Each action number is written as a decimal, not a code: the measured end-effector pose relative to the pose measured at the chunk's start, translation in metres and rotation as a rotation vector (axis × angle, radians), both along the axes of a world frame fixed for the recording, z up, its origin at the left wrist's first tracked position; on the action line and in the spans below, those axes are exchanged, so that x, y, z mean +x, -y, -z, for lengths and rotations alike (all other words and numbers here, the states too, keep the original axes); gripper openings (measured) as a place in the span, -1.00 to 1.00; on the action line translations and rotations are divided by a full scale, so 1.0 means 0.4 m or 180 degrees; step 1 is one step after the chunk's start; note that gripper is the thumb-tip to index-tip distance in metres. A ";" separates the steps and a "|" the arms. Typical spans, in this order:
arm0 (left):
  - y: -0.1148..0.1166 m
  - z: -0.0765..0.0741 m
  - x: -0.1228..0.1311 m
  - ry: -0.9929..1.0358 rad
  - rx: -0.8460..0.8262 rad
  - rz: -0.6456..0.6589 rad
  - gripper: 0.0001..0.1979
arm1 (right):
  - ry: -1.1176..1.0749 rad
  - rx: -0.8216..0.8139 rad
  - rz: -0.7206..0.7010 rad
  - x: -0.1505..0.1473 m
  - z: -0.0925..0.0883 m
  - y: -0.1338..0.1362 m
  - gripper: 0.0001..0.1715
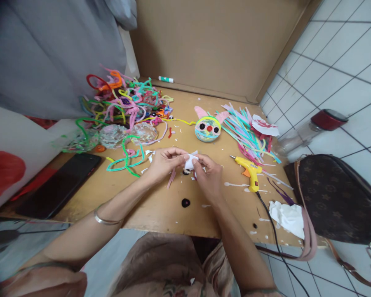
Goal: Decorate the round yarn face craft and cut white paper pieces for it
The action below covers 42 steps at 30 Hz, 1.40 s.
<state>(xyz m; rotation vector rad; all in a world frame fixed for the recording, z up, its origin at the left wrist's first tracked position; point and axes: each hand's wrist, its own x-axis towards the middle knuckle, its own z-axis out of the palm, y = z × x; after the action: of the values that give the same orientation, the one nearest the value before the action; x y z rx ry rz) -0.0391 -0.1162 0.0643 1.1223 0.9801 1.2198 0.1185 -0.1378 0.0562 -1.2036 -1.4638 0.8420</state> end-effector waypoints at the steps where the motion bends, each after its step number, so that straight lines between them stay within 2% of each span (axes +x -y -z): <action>1: 0.000 0.000 0.000 -0.0012 0.0005 -0.0027 -0.66 | -0.0025 0.0001 0.0037 -0.002 -0.004 0.001 -0.72; 8: 0.006 -0.006 -0.003 -0.0175 0.0217 0.0080 -0.74 | 0.0188 0.0343 0.0356 -0.004 -0.033 0.009 -0.78; 12: 0.011 -0.009 -0.004 -0.0266 0.0204 0.0186 -0.71 | 0.0310 0.0329 0.0402 -0.004 -0.024 0.010 -0.73; 15: 0.011 -0.012 -0.005 -0.0201 0.0134 0.0169 -0.69 | 0.0105 0.0228 0.0514 -0.006 -0.011 0.000 -0.75; 16: 0.010 -0.013 -0.005 -0.0163 0.0135 0.0139 -0.68 | -0.0017 0.0171 0.0530 -0.007 -0.009 -0.004 -0.70; 19: 0.004 -0.015 -0.007 -0.0089 0.0158 0.0024 -0.67 | -0.0419 -0.0228 0.0176 -0.009 -0.009 -0.013 -0.40; 21: 0.002 -0.015 -0.008 -0.0085 0.0143 -0.0017 -0.67 | -0.0615 -0.0602 -0.0251 -0.012 -0.013 -0.014 -0.40; 23: 0.001 -0.012 -0.007 -0.0083 0.0139 -0.0030 -0.67 | -0.0728 -0.0878 -0.0473 -0.014 -0.016 -0.013 -0.47; 30: -0.004 -0.001 -0.007 -0.0014 0.0215 -0.0257 -0.74 | -0.0862 -0.1170 -0.0405 -0.014 -0.016 -0.013 -0.52; 37: -0.004 0.000 -0.002 -0.0126 0.0231 -0.0410 -0.78 | -0.0863 -0.1085 -0.0399 -0.024 -0.031 -0.008 -0.48; 42: 0.001 0.005 0.004 -0.0068 0.0314 -0.0433 -0.79 | -0.0964 -0.1353 -0.0352 -0.024 -0.029 -0.008 -0.50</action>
<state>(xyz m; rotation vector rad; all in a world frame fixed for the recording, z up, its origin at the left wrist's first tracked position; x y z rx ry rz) -0.0373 -0.1167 0.0625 1.1627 1.0354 1.3808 0.1088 -0.1346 0.0679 -1.2403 -1.1430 1.3978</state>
